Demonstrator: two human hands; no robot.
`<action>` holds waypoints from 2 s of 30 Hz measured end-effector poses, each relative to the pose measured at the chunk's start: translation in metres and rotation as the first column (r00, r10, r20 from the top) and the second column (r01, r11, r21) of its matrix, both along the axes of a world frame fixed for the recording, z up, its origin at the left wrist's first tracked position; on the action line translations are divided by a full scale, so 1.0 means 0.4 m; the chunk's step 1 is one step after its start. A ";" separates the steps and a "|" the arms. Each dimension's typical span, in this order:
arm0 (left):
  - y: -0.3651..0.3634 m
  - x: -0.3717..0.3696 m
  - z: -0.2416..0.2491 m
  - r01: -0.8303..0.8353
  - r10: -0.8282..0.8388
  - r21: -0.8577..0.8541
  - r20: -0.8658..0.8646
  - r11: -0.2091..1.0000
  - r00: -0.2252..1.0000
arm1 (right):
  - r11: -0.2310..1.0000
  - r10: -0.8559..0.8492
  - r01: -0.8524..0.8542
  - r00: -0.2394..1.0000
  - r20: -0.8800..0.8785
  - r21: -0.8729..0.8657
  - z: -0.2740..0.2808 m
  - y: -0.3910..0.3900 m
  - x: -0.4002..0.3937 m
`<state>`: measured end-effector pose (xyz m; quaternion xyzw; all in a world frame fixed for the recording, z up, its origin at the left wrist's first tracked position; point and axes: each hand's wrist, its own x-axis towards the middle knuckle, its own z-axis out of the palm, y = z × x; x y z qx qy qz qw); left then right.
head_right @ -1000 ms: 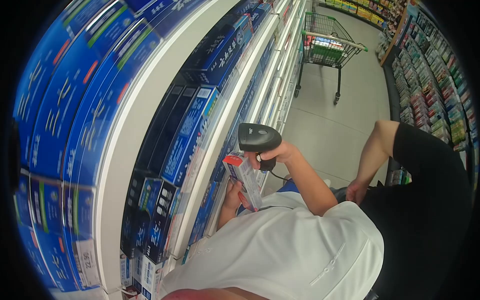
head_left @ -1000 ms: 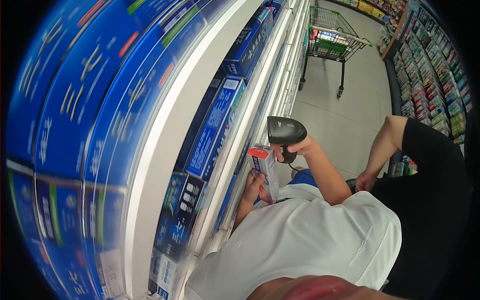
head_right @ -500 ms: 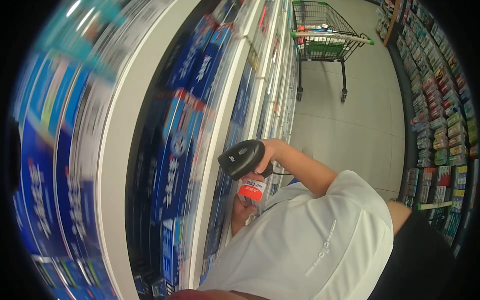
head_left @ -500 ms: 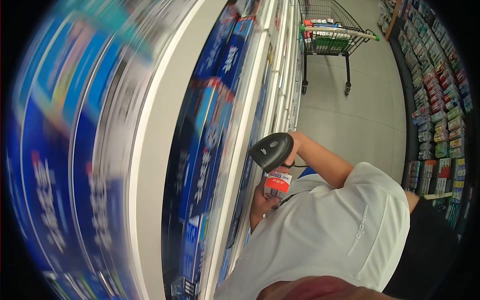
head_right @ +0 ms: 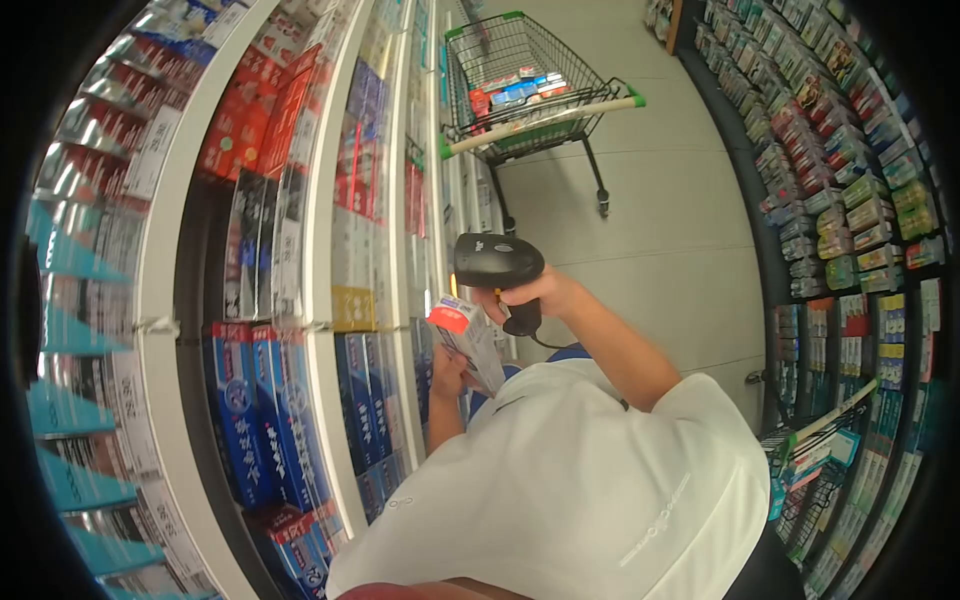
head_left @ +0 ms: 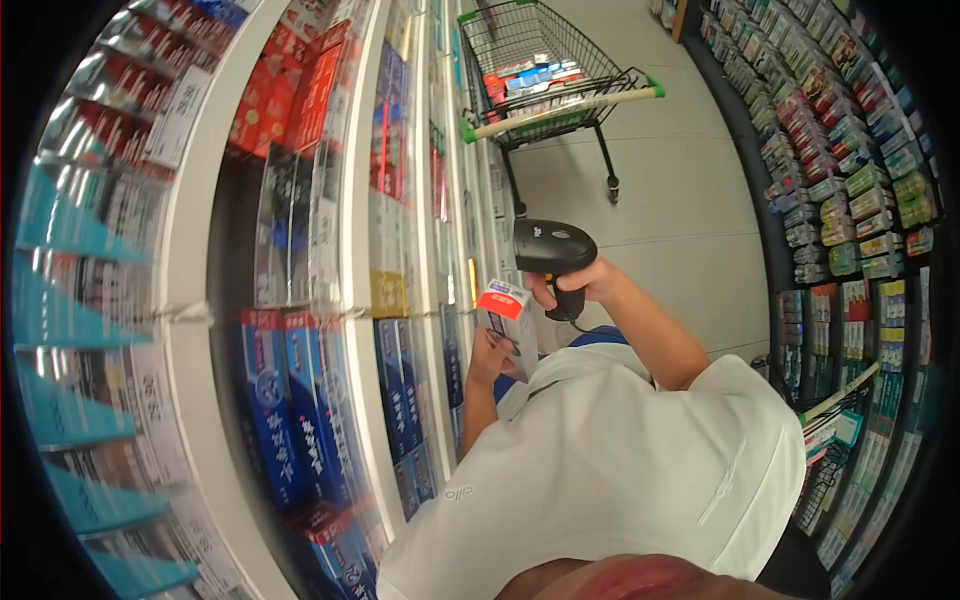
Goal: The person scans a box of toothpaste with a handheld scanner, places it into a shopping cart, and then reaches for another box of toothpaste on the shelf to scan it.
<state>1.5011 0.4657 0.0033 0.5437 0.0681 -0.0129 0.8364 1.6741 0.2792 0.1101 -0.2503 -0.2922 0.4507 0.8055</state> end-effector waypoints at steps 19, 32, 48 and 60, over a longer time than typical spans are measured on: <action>-0.219 0.878 0.054 0.305 -0.305 -0.128 0.016 0.944 0.952 | 0.716 -0.533 0.545 0.830 0.162 -0.436 -0.010 -0.282 0.484; -0.451 1.413 0.128 0.429 -0.509 -0.384 -0.134 0.818 0.850 | 0.467 -0.780 0.759 0.595 0.192 -0.453 0.026 -0.451 0.848; -0.909 1.752 0.051 0.172 -0.278 -0.437 -0.191 0.883 0.941 | 0.670 -0.529 0.458 0.847 0.058 -0.585 -0.023 -0.876 1.373; -1.041 1.978 0.084 -0.114 0.027 -0.225 -0.357 0.968 0.934 | 0.764 -0.462 0.431 0.885 0.058 -0.481 -0.037 -1.102 1.648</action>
